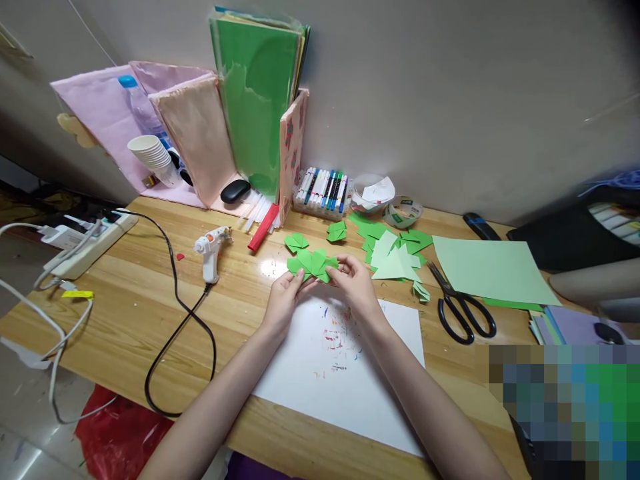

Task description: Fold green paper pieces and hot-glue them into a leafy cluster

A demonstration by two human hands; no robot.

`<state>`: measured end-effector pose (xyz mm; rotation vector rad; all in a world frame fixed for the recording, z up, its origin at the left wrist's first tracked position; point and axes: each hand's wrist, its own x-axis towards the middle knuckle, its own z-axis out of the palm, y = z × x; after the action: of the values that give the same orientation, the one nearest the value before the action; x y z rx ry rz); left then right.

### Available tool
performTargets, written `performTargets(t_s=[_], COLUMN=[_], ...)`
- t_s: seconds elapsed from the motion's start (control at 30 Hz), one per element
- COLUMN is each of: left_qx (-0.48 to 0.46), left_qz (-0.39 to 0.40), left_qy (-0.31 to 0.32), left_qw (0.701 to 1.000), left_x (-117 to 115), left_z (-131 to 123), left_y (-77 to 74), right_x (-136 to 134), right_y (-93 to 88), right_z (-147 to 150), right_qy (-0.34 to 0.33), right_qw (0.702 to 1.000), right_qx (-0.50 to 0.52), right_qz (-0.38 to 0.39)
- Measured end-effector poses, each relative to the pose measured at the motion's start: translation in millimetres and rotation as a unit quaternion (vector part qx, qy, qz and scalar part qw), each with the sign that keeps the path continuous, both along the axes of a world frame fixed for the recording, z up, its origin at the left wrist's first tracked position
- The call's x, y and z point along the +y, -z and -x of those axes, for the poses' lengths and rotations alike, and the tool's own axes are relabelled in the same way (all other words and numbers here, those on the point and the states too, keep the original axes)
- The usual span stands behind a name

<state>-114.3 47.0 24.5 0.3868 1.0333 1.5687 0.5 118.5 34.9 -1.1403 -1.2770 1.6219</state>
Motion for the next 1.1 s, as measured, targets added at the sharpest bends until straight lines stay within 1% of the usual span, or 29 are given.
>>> performTargets(t_s=[0.17, 0.27, 0.47, 0.6, 0.73, 0.93, 1.0, 1.1], left_qx=[-0.011, -0.022, -0.049, -0.047, -0.042, -0.044, -0.034, -0.006], left_qz=[0.007, 0.011, 0.012, 0.014, 0.013, 0.032, 0.034, 0.035], left_qy=[-0.006, -0.019, -0.052, -0.056, -0.047, -0.032, -0.033, -0.039], left_qw=[1.0, 1.0, 0.997, 0.997, 0.998, 0.998, 0.998, 0.999], left_x=[-1, -1, -3, -3, -3, -4, -4, -4], left_z=[-1, -3, -9, -10, -9, -6, -5, -4], left_y=[-1.3, -1.6, -0.6, 3.2, 5.0, 1.9, 2.6, 5.3], right_x=[0, -3, -9, -10, -8, -2, 0, 3], right_y=[-1.3, -0.6, 4.9, 6.4, 6.1, 7.9, 9.3, 10.5], right_z=[0, 2, 7, 8, 6, 2, 1, -2], right_qy=[-0.015, 0.0, 0.024, 0.027, 0.003, -0.032, -0.042, -0.077], right_qw=[0.999, 0.998, 0.997, 0.997, 0.998, 0.998, 0.998, 0.996], right_qx=[0.022, 0.045, 0.066, 0.066, 0.065, 0.052, 0.051, 0.044], right_qz=[0.031, 0.04, 0.021, 0.016, 0.018, 0.02, 0.022, 0.02])
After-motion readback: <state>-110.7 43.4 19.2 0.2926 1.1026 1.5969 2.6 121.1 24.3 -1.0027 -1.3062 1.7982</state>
